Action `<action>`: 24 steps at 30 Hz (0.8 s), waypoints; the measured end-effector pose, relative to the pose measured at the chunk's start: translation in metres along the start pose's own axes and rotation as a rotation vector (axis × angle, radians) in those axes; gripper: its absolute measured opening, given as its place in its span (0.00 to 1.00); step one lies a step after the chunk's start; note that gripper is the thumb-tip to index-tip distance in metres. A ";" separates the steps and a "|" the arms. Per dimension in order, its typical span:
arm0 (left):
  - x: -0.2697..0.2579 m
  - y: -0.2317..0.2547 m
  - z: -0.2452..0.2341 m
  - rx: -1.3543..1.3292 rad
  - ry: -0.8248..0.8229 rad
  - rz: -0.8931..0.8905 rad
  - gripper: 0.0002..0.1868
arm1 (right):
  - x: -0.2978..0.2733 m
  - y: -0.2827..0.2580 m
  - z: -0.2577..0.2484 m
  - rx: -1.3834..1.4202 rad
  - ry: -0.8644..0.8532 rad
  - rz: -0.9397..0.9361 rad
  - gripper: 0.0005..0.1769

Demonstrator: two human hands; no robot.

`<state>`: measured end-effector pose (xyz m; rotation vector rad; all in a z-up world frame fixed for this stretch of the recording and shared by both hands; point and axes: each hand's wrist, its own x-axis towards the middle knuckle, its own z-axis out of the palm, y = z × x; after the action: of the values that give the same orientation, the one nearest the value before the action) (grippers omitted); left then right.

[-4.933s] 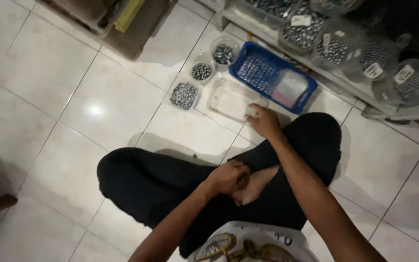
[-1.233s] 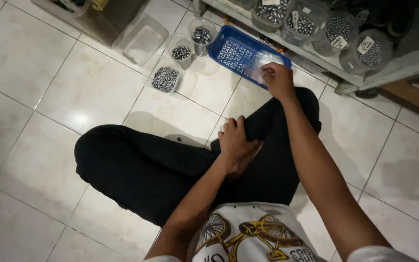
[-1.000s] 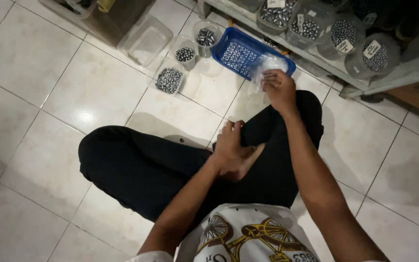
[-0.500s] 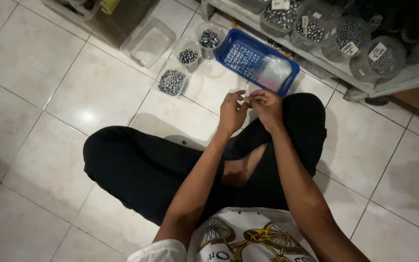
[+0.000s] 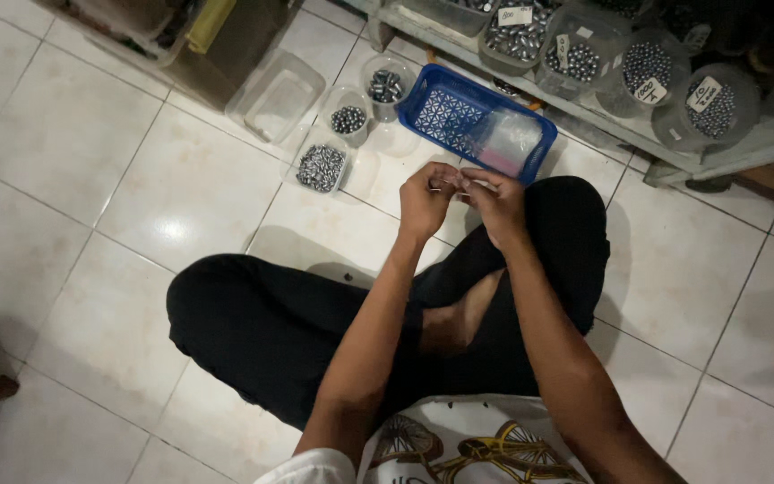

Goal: The person sits on the floor and repeatedly scoops small metal balls from a clear container into small plastic bags. After filling each bag, they place it into a blue basket and repeat the process with a new bag.

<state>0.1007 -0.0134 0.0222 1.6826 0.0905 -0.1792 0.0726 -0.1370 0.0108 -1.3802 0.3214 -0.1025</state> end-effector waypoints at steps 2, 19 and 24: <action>0.002 0.002 -0.004 -0.015 -0.040 0.053 0.12 | 0.001 -0.009 0.010 -0.010 0.008 -0.004 0.12; -0.002 0.022 -0.044 0.159 0.156 0.187 0.05 | 0.018 -0.003 0.032 -0.439 0.058 -0.088 0.07; 0.008 0.032 -0.060 0.418 0.235 0.416 0.06 | 0.008 -0.019 0.053 -0.666 0.040 -0.334 0.04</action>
<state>0.1182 0.0423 0.0588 2.0919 -0.1312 0.3354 0.0977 -0.0929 0.0359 -2.0890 0.1555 -0.3201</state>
